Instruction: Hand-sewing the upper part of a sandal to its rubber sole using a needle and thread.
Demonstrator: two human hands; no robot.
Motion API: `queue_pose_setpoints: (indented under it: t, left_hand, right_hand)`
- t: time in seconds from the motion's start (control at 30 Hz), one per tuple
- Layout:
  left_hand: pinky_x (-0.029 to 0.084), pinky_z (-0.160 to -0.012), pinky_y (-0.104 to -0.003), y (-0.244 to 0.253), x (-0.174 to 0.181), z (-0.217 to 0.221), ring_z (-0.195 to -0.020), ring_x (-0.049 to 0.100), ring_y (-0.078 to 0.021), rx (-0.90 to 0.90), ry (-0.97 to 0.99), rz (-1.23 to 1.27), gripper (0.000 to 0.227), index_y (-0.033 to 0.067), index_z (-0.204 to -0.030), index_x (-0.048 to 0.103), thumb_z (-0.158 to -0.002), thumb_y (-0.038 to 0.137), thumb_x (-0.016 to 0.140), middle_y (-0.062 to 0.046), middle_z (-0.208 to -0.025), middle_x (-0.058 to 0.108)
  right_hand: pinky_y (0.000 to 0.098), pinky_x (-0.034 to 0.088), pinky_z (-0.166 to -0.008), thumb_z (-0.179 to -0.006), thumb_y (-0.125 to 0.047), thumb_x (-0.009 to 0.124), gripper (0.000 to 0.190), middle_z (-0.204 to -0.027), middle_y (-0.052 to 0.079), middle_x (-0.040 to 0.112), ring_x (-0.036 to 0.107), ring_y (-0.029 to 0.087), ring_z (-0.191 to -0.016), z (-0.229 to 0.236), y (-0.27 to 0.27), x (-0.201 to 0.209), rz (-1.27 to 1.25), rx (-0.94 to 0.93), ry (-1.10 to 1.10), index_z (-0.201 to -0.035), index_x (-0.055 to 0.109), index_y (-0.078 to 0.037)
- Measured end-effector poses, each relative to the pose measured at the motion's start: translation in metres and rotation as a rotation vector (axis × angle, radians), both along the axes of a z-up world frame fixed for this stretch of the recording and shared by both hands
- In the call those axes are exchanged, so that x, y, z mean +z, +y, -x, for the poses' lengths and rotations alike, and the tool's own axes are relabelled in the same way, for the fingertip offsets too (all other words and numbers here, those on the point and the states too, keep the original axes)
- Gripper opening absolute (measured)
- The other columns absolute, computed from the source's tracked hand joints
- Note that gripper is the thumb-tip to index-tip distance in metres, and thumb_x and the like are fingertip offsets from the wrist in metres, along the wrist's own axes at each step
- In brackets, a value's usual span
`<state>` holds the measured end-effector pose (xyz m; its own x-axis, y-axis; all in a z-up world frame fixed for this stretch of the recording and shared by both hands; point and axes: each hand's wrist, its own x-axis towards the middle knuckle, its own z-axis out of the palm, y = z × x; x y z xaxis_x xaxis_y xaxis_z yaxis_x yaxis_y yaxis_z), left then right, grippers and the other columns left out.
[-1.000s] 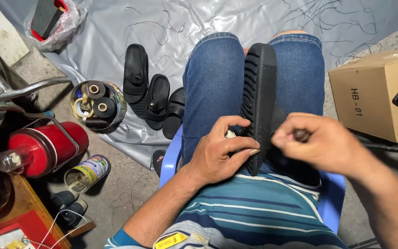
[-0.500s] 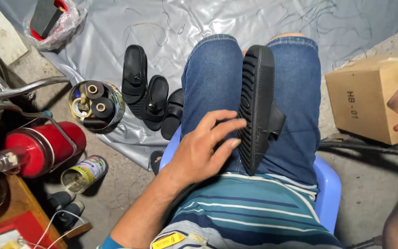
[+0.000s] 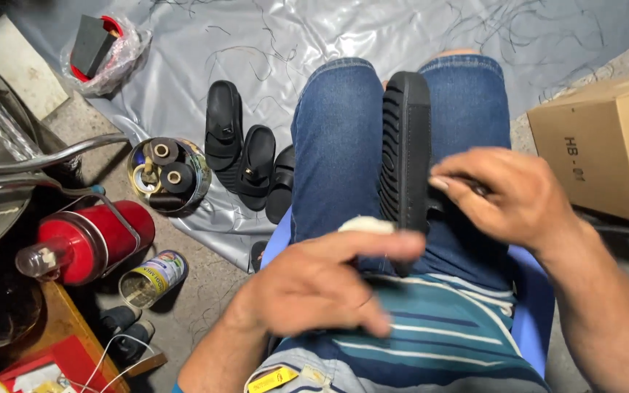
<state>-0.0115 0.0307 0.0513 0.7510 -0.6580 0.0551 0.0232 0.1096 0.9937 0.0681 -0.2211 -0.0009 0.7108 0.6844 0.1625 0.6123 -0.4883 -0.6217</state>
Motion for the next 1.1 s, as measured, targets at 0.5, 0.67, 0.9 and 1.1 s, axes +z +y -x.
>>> queue_pose_setpoints:
  t: [0.5, 0.67, 0.9, 1.1]
  left_hand:
    - [0.041, -0.061, -0.028, -0.019, -0.073, 0.0, -0.06, 0.046, -0.0167, 0.263, -0.13, -0.599, 0.048, 0.0302, -0.135, 0.039, -0.092, 0.01, 0.047, 0.001, -0.064, 0.035]
    - [0.056, -0.061, -0.022, 0.011, -0.069, 0.002, -0.105, 0.054, -0.0132, 0.359, 0.289, -0.296, 0.026, 0.0126, -0.109, 0.062, -0.088, 0.021, 0.051, -0.007, -0.121, 0.059]
    - [0.038, -0.092, -0.044, 0.049, -0.067, 0.003, -0.114, 0.047, -0.0335, 0.949, -0.204, -1.179, 0.019, 0.009, -0.087, 0.066, -0.088, 0.024, 0.055, -0.019, -0.12, 0.049]
    - [0.034, -0.104, -0.044, -0.02, -0.048, -0.005, -0.117, 0.051, -0.0327, 0.641, -0.368, -0.564, 0.027, 0.006, -0.106, 0.059, -0.085, 0.023, 0.06, -0.019, -0.121, 0.053]
  right_hand:
    - [0.0236, 0.046, -0.057, -0.083, -0.009, 0.066, 0.008, -0.076, 0.008, 0.065, 0.059, 0.015, -0.062, -0.004, 0.007, -0.006, -0.174, -0.063, 0.114, -0.086, 0.066, -0.002]
    - [0.0254, 0.045, -0.065, -0.075, -0.035, 0.063, 0.02, -0.077, -0.007, 0.07, 0.064, 0.011, -0.067, -0.003, -0.008, 0.029, 0.414, -0.16, 0.458, -0.091, 0.066, -0.022]
    - [0.0308, 0.051, -0.054, -0.082, -0.016, 0.051, 0.04, -0.107, -0.002, 0.055, 0.058, 0.013, -0.09, -0.01, -0.024, 0.041, 0.355, 0.069, 0.211, -0.12, 0.054, -0.029]
    - [0.0344, 0.05, -0.043, -0.079, -0.023, 0.055, 0.04, -0.087, -0.009, 0.055, 0.054, 0.016, -0.071, -0.018, -0.007, 0.032, 0.482, 0.275, 0.049, -0.117, 0.056, -0.036]
